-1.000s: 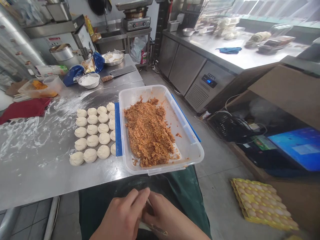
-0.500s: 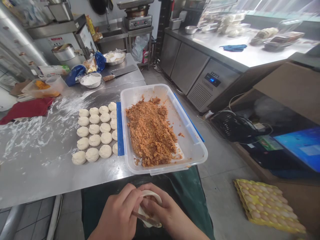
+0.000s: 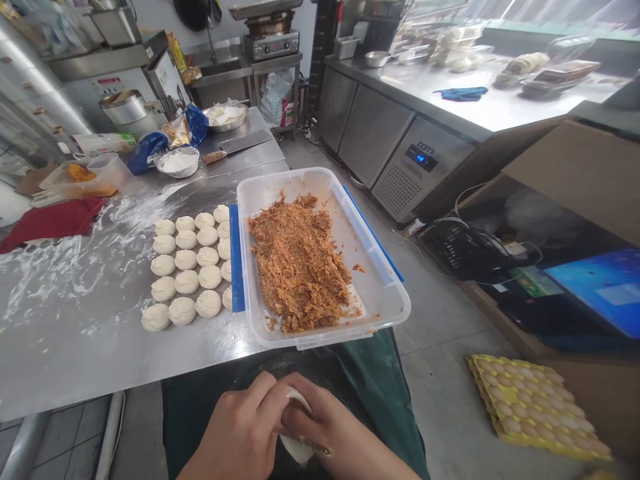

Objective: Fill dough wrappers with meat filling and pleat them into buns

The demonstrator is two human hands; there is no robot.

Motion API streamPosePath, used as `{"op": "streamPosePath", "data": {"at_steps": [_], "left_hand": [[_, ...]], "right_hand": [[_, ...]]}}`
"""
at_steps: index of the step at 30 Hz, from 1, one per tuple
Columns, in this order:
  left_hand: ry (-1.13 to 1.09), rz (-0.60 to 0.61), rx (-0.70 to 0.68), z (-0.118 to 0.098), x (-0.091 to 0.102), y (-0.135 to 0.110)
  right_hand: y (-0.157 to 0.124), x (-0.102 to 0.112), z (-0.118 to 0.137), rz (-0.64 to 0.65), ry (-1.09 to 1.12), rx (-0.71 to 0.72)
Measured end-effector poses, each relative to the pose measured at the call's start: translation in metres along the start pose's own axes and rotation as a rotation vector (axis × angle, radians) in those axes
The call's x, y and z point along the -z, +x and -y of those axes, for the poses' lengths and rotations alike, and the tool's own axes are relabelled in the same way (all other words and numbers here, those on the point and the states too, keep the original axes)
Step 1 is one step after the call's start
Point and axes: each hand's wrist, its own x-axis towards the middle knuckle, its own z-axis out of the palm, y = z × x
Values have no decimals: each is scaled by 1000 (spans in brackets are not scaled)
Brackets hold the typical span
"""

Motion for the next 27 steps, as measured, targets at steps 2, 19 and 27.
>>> {"op": "streamPosePath", "data": {"at_steps": [2,19,27], "left_hand": [[-22,11,20,-2,1,0],[-53,-53,52,5,0,1],[-77,-160,68,5,1,0]], "right_hand": [[1,2,0,-27,-21,-56],[0,14,3,110,146,-48],[0,6,-5,82,328,90]]}}
